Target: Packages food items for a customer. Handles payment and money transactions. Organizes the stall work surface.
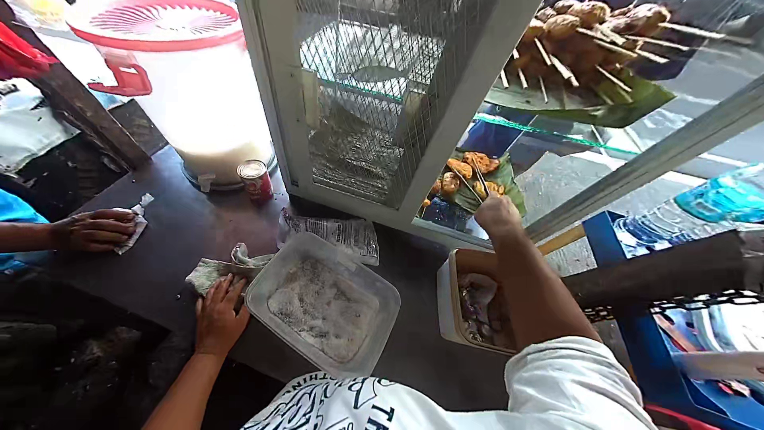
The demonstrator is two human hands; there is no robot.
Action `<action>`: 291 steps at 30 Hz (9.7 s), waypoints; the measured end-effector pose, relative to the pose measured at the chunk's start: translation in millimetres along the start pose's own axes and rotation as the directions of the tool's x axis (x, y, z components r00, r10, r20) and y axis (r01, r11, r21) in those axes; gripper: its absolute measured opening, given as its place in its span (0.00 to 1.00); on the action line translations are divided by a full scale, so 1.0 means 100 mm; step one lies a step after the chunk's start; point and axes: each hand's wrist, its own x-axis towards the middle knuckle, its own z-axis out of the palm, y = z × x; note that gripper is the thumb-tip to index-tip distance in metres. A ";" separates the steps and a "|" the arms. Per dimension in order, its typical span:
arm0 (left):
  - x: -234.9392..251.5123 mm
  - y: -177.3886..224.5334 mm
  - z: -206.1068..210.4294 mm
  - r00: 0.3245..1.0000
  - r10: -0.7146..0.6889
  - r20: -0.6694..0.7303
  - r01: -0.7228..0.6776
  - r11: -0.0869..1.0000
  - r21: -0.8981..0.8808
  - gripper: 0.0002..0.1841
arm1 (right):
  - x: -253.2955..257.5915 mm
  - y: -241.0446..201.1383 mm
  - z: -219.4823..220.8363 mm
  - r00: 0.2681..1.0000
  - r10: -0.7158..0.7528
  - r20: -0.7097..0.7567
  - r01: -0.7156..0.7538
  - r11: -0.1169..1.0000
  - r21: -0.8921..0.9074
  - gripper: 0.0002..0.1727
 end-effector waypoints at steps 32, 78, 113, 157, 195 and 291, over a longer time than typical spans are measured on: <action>-0.01 -0.06 -0.08 0.997 -0.028 0.074 0.031 0.998 -0.047 0.25 | -2.75 0.65 -0.64 0.770 -0.636 -0.042 0.620 0.732 0.282 0.17; -0.50 0.60 -0.71 0.850 0.195 0.490 0.145 0.807 -0.572 0.21 | -2.99 -0.47 0.19 0.542 -0.602 0.587 0.775 0.627 -0.072 0.27; 0.53 -2.13 -0.50 0.932 0.303 -0.200 -0.303 0.952 0.035 0.22 | -2.78 -6.07 0.82 0.360 -0.933 -0.012 0.912 0.355 -0.204 0.26; 1.94 0.18 0.14 0.692 0.546 0.472 -0.299 0.812 -0.502 0.19 | -4.53 -1.72 0.90 0.754 -0.655 -0.059 0.572 0.609 0.548 0.19; 1.70 -0.53 -0.69 0.759 0.299 0.579 0.608 -0.008 -0.794 0.08 | -4.32 -2.32 0.84 0.752 -0.647 -0.126 0.585 0.567 0.580 0.17; -0.31 0.21 -1.38 0.975 0.205 0.088 -0.171 0.940 -0.294 0.11 | -3.10 -0.28 0.26 0.669 -0.550 0.500 0.693 0.705 -0.153 0.32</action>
